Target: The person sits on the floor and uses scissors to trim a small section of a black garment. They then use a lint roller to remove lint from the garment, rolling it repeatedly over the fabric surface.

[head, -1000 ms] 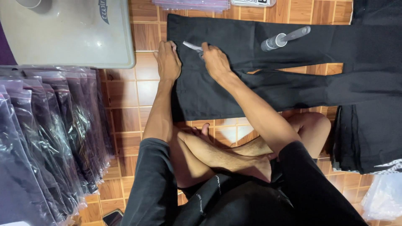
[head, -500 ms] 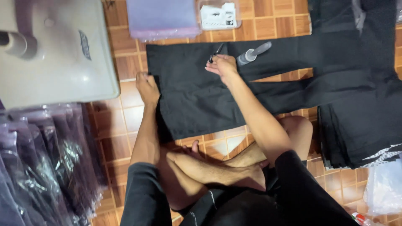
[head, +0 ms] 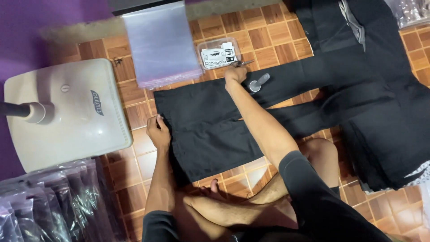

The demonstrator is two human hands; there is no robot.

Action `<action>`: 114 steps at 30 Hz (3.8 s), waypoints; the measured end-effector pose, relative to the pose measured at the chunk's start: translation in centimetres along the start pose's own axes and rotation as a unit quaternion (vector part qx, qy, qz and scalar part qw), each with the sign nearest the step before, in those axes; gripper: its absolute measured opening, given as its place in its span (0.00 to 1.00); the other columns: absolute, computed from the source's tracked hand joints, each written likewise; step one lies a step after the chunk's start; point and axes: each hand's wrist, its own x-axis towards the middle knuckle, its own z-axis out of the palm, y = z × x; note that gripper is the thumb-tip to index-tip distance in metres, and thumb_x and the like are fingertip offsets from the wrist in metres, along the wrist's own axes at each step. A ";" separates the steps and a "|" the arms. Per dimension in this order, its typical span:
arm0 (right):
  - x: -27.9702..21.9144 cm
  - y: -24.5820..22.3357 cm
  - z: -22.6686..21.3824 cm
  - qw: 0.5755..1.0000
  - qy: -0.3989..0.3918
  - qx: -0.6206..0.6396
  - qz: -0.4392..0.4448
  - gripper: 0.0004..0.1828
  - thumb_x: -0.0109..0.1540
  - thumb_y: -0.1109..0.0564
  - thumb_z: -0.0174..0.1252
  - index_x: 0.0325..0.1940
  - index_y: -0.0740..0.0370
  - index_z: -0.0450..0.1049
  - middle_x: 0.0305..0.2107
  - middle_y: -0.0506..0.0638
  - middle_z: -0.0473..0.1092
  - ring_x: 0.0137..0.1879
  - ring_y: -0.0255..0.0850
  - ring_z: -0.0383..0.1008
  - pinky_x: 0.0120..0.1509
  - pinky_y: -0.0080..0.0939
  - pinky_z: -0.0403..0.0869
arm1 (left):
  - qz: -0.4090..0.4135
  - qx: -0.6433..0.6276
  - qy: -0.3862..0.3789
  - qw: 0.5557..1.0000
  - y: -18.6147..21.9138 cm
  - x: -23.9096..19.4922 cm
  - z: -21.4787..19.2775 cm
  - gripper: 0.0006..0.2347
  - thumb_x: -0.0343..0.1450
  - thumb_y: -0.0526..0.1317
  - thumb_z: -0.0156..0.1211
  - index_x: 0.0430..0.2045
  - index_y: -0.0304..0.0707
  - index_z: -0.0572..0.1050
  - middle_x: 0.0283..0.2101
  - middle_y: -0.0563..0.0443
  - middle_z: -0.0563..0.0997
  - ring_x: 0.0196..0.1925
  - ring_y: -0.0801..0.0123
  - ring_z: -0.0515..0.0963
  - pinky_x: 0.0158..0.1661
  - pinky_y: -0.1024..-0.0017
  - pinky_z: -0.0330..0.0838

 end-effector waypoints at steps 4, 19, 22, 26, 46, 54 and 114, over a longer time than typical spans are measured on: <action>-2.7 0.7 -1.6 0.997 -0.003 -0.030 -0.070 0.24 0.62 0.48 0.53 0.52 0.69 0.77 0.49 0.66 0.77 0.63 0.53 0.75 0.70 0.52 0.74 | 0.014 -0.016 0.002 1.000 0.6 -0.1 -0.5 0.07 0.77 0.37 0.63 0.30 0.33 0.79 0.29 0.39 0.77 0.34 0.43 0.79 0.37 0.57 0.73; -4.6 -9.1 -27.1 0.729 -0.259 -0.506 -0.381 0.28 0.70 0.43 0.51 0.65 0.65 0.73 0.53 0.73 0.74 0.62 0.71 0.72 0.62 0.74 0.69 | 0.066 -0.013 0.047 0.997 1.2 -0.1 -0.9 0.08 0.71 0.38 0.77 0.26 0.34 0.83 0.26 0.43 0.77 0.28 0.53 0.79 0.31 0.65 0.73; -0.3 -7.6 -26.4 0.763 -0.305 -0.434 -0.370 0.20 0.69 0.45 0.49 0.55 0.56 0.80 0.45 0.69 0.77 0.55 0.66 0.78 0.54 0.60 0.77 | 0.027 -0.002 0.052 0.998 0.4 -0.2 -0.2 0.09 0.67 0.37 0.80 0.26 0.33 0.83 0.25 0.44 0.78 0.27 0.54 0.79 0.30 0.66 0.74; -2.2 -10.3 -27.8 0.758 -0.373 -0.389 -0.368 0.48 0.53 0.46 0.72 0.74 0.53 0.59 0.42 0.66 0.76 0.51 0.59 0.80 0.55 0.57 0.77 | 0.032 0.008 0.065 0.997 -0.8 -0.4 0.1 0.08 0.67 0.37 0.80 0.27 0.36 0.84 0.24 0.44 0.77 0.27 0.54 0.78 0.30 0.66 0.74; -1.0 12.1 -32.6 0.942 -0.185 0.264 -0.093 0.21 0.66 0.67 0.54 0.65 0.66 0.71 0.47 0.73 0.75 0.39 0.46 0.81 0.37 0.33 0.79 | -0.016 0.044 0.055 0.997 1.6 -0.2 -0.7 0.11 0.82 0.43 0.63 0.33 0.35 0.78 0.24 0.42 0.77 0.29 0.47 0.79 0.37 0.61 0.74; 4.6 16.8 -26.8 0.954 -0.011 0.105 -0.281 0.23 0.68 0.68 0.54 0.69 0.66 0.70 0.44 0.72 0.73 0.37 0.50 0.78 0.38 0.46 0.78 | 0.106 -0.052 0.036 0.992 5.3 0.5 -1.1 0.29 0.62 0.14 0.50 0.63 0.17 0.67 0.57 0.20 0.71 0.62 0.28 0.70 0.62 0.42 0.64; 37.7 1.8 -31.9 0.548 0.001 -0.626 -0.555 0.44 0.55 0.54 0.64 0.77 0.45 0.62 0.68 0.51 0.66 0.79 0.50 0.56 0.75 0.72 0.50 | 0.212 0.381 -0.341 0.833 4.6 10.4 1.6 0.55 0.41 0.44 0.83 0.66 0.34 0.59 0.69 0.31 0.64 0.69 0.34 0.65 0.63 0.35 0.55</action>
